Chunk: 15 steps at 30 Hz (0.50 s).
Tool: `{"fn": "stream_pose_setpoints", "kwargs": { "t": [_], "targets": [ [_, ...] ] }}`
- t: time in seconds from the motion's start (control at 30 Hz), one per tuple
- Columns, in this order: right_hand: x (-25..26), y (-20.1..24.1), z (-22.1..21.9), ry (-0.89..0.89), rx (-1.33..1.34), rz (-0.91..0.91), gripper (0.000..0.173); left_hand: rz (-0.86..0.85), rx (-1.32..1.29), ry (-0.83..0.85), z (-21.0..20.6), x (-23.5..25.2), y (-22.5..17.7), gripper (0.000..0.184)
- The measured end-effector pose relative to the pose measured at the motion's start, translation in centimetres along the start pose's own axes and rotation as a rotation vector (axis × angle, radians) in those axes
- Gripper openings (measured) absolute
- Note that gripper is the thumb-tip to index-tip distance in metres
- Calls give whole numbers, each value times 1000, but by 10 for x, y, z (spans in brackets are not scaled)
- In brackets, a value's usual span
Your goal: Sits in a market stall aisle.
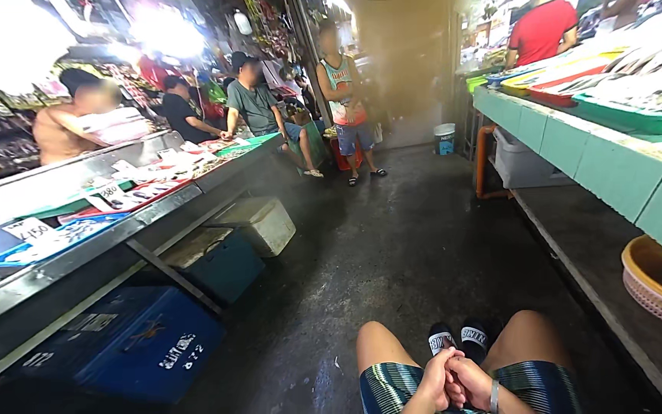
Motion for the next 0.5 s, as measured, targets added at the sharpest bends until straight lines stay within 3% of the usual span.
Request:
{"fn": "stream_pose_setpoints", "kwargs": {
  "t": [0.5],
  "targets": [
    [0,2,1,-22,-8,3,36,-23,-31,7,-2,-2,-3,44]
  ]
}}
Point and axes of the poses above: each hand's wrist, its own x-axis towards the middle knuckle, its own z-axis out of the back of the hand, y = z × x, the point moved 10 cm from there along x, towards the middle knuckle, and after that the axes turned 5 degrees about -y, right-handed, at the moved point
